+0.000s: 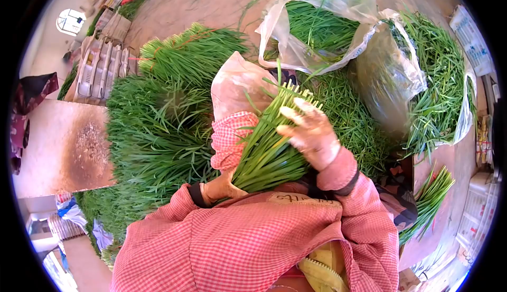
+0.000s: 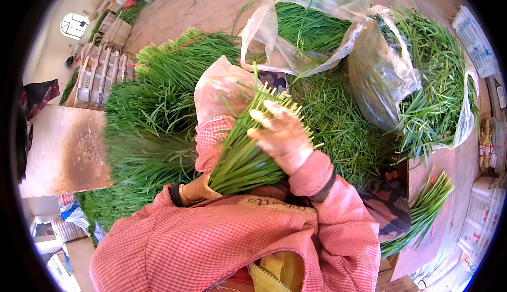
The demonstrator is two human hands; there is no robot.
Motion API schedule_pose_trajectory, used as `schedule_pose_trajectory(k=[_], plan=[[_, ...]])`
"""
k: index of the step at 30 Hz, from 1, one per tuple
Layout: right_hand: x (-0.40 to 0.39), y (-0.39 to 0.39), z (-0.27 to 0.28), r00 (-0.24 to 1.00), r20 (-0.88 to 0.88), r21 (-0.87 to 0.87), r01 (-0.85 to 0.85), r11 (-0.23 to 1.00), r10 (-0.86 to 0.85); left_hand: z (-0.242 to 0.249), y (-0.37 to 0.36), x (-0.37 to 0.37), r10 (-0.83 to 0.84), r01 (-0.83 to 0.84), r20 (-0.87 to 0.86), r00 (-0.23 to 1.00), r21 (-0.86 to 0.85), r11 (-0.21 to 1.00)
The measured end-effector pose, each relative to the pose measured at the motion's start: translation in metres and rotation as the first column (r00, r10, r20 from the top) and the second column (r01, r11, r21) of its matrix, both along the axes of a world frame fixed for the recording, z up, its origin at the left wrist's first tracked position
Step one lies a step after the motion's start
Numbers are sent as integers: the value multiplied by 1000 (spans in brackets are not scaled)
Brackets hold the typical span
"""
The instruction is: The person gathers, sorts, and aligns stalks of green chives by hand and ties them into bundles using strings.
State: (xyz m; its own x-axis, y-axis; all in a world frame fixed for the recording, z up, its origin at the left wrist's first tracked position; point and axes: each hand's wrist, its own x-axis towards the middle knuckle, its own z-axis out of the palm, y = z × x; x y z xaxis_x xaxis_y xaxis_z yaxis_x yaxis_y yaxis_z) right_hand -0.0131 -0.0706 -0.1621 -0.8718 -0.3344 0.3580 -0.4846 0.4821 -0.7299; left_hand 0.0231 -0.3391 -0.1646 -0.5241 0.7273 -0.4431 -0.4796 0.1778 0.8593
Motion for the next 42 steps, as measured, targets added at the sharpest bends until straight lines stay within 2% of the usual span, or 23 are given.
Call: schedule_pose_trajectory(k=[2,3,9,11,12,13,15,16,17,18,20,21,23,24,25,27,29,33,35,37,39,41,42], plan=[[-10,18,7,997,-12,-357,72,931,-81,-5,-10,2,-17,16,50,999,21,1000],[-6,18,11,939,344,-699,255,668,2,-11,-16,2,-48,48,18,999,5,999],[-39,85,-6,694,717,-696,709,117,60,21,10,-2,-23,21,-19,1000,-89,996],[-48,138,-42,880,374,-880,437,-188,295,23,12,-1,-33,20,-98,995,-128,992],[-54,149,-34,828,556,-756,540,-369,74,23,12,1,7,-17,-82,997,-119,993],[-55,170,-41,754,638,-770,621,-147,-156,23,11,0,4,-14,-85,996,-116,993],[-52,193,-42,480,575,-104,846,523,-662,26,11,-2,-75,45,-141,987,-205,978],[-41,165,-8,420,275,361,788,498,-865,30,14,-1,-79,50,-142,987,-201,978],[-33,153,1,555,-47,530,719,450,-831,34,20,0,-44,4,-180,983,-217,976],[-29,136,9,724,-290,351,689,634,-626,36,24,1,-7,-43,-212,977,-233,972],[-14,81,22,859,-244,342,511,789,-450,21,21,0,-173,66,-376,910,-281,958],[-9,61,22,899,-168,411,437,800,-404,17,19,0,-334,163,-520,786,-347,924],[-20,57,-9,934,-73,534,333,777,-350,45,29,-1,-168,94,-255,952,-277,956],[-28,69,-22,806,-191,247,592,767,-560,51,31,-2,-156,58,-329,931,-288,956],[-40,100,-30,754,8,209,641,739,-657,52,31,-1,-138,16,-401,906,-293,956],[-45,143,-34,647,-164,327,748,578,-745,43,25,1,-221,57,-473,853,-337,940],[-42,120,7,818,-82,-11,571,821,-569,39,22,1,-319,110,-531,786,-387,915],[-49,59,1,999,29,129,20,991,-24,38,20,5,-89,41,-183,979,-252,967],[-62,51,-6,946,280,-45,180,983,-161,41,19,4,-14,-14,-117,993,-239,971],[-69,82,-6,733,144,-108,680,726,-665,51,19,5,-87,16,-199,976,-332,943],[-66,122,9,672,218,222,672,706,-708,58,21,4,-135,37,-218,966,-401,915],[-53,90,26,749,-372,346,660,667,-548,58,25,5,-34,-5,-135,990,-277,961],[-36,69,26,869,-244,332,491,805,-430,55,25,6,-36,-1,-129,991,-277,961]])
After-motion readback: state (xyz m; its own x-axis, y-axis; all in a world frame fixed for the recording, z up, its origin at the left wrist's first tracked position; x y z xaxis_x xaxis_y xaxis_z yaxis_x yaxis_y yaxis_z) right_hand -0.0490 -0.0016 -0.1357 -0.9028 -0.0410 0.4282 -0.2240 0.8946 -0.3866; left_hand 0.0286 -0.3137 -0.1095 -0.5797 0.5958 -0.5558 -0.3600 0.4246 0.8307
